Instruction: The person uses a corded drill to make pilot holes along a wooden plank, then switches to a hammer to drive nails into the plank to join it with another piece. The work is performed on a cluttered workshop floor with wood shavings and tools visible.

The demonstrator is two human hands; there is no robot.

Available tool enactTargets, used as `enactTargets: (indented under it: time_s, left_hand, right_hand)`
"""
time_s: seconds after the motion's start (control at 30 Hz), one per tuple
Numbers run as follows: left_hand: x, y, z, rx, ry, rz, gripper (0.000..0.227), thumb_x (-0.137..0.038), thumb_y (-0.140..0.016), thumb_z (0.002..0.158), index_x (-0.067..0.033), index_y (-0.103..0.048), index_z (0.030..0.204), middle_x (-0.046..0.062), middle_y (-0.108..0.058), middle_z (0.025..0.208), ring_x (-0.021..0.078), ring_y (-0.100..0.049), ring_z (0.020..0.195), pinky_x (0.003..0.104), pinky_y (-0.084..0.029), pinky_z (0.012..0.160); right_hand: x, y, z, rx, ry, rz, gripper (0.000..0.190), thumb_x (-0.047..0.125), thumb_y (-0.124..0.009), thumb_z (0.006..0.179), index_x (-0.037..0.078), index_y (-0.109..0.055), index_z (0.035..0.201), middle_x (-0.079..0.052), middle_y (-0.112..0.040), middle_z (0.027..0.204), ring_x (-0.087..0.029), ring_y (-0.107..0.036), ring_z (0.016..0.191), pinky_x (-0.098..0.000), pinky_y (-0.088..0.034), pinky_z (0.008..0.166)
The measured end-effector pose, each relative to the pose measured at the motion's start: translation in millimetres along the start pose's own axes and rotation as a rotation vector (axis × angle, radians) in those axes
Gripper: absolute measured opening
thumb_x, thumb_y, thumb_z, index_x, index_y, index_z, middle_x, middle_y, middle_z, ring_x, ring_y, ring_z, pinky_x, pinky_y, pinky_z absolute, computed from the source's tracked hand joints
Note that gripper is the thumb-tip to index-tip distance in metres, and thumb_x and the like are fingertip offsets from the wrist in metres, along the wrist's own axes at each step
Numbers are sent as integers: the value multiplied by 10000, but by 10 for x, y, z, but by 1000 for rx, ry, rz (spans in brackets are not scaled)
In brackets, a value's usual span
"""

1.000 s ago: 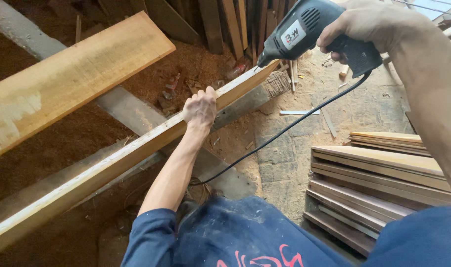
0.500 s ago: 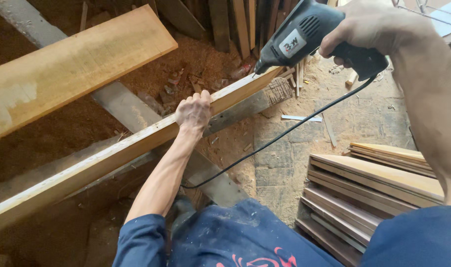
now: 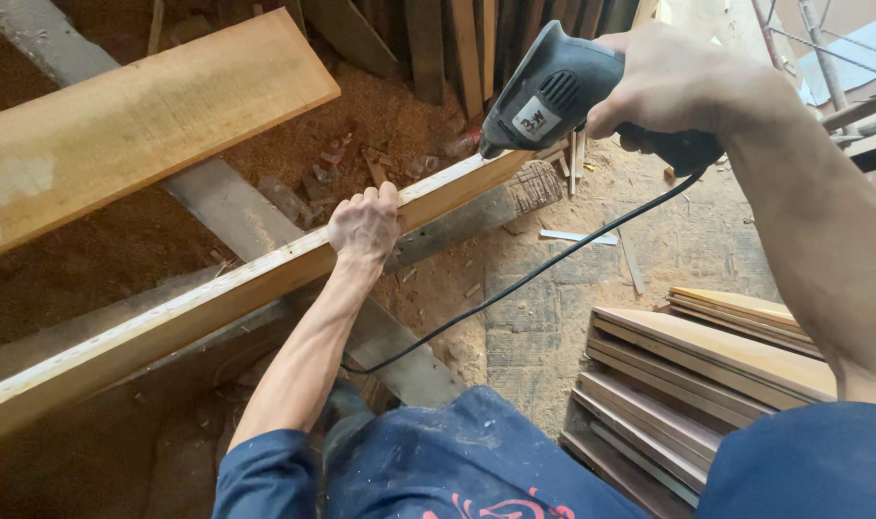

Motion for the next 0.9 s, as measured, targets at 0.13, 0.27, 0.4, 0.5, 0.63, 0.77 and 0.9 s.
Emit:
enactTargets:
  time_s: [0.13, 0.27, 0.4, 0.5, 0.63, 0.77, 0.9]
  left_hand:
    - [-21, 6, -39, -5, -9, 0, 157, -230, -742, 789, -133, -625, 831, 72, -732, 766, 216, -729, 669, 347, -567, 575]
    - [-37, 31, -38, -63, -5, 2, 119, -189, -717, 824, -162, -607, 788, 59, -723, 756, 207, -722, 671, 339, -570, 608]
    - [-54, 25, -50, -94, -14, -3, 123, -211, -717, 802, -158, -608, 778, 63, -720, 746, 202, -713, 647, 330, -560, 580]
    - [-37, -4, -55, -65, -11, 9, 129, -206, -699, 850, -152, -608, 776, 63, -715, 726, 188, -700, 622, 323, -547, 545]
    - [-43, -7, -69, -35, -2, 28, 179, -149, -671, 937, -152, -602, 772, 56, -708, 720, 159, -684, 611, 306, -530, 515]
    - [-53, 59, -55, -58, -1, 9, 135, -209, -686, 857, -131, -616, 772, 72, -707, 696, 179, -684, 590, 316, -532, 503]
    - [-74, 113, -75, -90, -2, 11, 128, -171, -692, 845, -143, -604, 756, 63, -708, 714, 181, -690, 616, 315, -542, 542]
  right_hand:
    - [33, -29, -28, -18, -8, -58, 485, 93, -787, 762, 113, -674, 1233, -147, -667, 689, -230, -646, 554, -409, -546, 494]
    - [82, -44, -40, -15, -40, -130, 522, 86, -810, 795, 93, -677, 1300, -169, -687, 722, -249, -673, 575, -422, -573, 485]
    - [133, -44, -52, -35, 9, -170, 544, 112, -809, 742, 111, -670, 1269, -159, -686, 708, -247, -679, 569, -413, -565, 489]
    - [131, -56, -53, -26, -35, -221, 535, 133, -814, 776, 126, -666, 1290, -161, -695, 723, -243, -686, 583, -400, -569, 485]
    - [142, -67, -63, -2, -45, -128, 576, 114, -797, 757, 142, -648, 1312, -155, -682, 733, -232, -680, 586, -409, -578, 444]
    - [176, -59, -84, -18, -80, -178, 531, 136, -804, 769, 133, -663, 1280, -172, -687, 724, -258, -675, 573, -417, -568, 467]
    - [147, -74, -82, -26, -94, -237, 592, 114, -823, 789, 177, -655, 1354, -148, -700, 748, -232, -688, 585, -378, -586, 476]
Point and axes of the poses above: each hand's wrist, its own z-axis towards the middle knuckle, its own y-axis out of the back of the hand, x = y × z, the point moved 3 cm from there along z, towards the middle knuckle
